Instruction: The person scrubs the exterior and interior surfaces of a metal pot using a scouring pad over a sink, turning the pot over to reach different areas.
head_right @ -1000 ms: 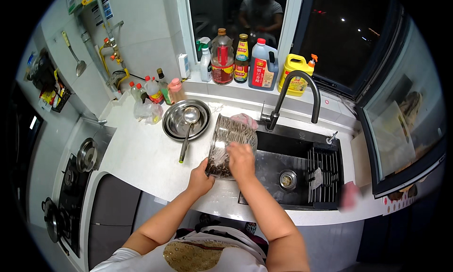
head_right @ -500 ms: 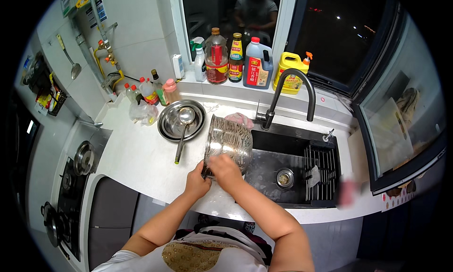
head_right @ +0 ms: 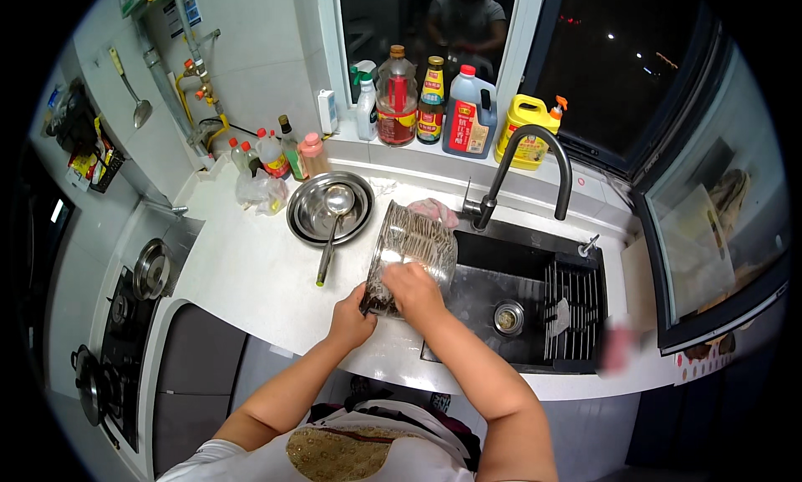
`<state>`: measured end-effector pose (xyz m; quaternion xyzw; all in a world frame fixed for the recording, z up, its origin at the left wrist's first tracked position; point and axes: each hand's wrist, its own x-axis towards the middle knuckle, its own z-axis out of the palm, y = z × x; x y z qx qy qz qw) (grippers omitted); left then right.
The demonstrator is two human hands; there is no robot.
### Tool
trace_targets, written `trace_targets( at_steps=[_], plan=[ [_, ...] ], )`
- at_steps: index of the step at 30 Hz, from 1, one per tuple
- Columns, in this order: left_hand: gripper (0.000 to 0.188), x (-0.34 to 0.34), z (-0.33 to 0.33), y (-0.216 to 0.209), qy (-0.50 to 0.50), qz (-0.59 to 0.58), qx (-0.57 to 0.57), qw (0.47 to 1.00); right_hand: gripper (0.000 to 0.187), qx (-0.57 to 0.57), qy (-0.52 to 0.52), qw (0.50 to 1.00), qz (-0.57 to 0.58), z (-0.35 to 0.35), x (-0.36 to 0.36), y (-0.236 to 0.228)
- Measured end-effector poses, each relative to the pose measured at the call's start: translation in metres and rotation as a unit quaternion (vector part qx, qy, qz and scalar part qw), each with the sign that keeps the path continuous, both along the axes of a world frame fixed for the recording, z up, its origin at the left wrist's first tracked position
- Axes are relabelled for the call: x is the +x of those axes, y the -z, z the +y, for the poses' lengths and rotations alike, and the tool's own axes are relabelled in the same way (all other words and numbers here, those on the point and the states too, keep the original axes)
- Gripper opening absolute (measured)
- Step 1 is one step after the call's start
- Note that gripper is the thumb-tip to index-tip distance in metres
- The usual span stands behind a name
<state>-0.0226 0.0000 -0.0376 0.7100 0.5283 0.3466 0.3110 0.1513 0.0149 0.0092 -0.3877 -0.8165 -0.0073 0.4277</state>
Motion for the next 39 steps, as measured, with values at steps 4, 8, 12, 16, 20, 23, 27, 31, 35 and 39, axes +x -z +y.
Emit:
trace_targets(
  at_steps=[4, 8, 12, 16, 20, 23, 27, 31, 35, 39],
  plan=[
    [0.06, 0.001, -0.002, -0.006, 0.0, -0.005, -0.012, 1.0, 0.036, 0.048, -0.052, 0.996, -0.059, -0.022, 0.006, 0.026],
    [0.06, 0.003, 0.0, -0.01, 0.001, -0.001, -0.015, 1.0, 0.028, 0.029, 0.045, 0.999, 0.009, 0.01, 0.01, -0.004],
    [0.06, -0.002, 0.002, 0.001, 0.003, -0.011, 0.008, 1.0, 0.031, 0.043, -0.013, 0.998, -0.044, -0.005, 0.01, 0.011],
    [0.06, 0.001, 0.001, -0.013, 0.01, -0.011, -0.012, 1.0, 0.033, 0.05, -0.02, 0.998, -0.044, -0.012, 0.013, 0.021],
    [0.061, 0.001, 0.004, -0.001, 0.006, -0.005, 0.006, 1.0, 0.037, 0.028, 0.077, 0.996, 0.025, 0.012, 0.012, 0.002],
    [0.061, -0.001, 0.004, 0.001, 0.005, -0.008, -0.003, 1.0, 0.035, 0.034, -0.003, 0.999, -0.043, -0.015, 0.005, 0.024],
    [0.059, 0.0, 0.005, -0.006, -0.002, 0.002, -0.006, 1.0, 0.033, 0.051, 0.017, 0.999, 0.011, -0.004, 0.009, 0.023],
    [0.058, 0.006, 0.002, 0.0, -0.015, 0.014, 0.002, 1.0, 0.028, 0.03, 0.134, 0.99, 0.04, 0.022, 0.023, -0.001],
    [0.059, 0.002, 0.0, 0.005, -0.012, -0.007, -0.005, 1.0, 0.022, 0.002, 0.113, 0.994, 0.0, -0.007, 0.003, -0.005],
    [0.058, 0.005, 0.0, -0.008, -0.006, 0.009, -0.024, 1.0, 0.012, -0.039, 0.164, 0.984, 0.055, 0.007, 0.003, -0.008]
  ],
)
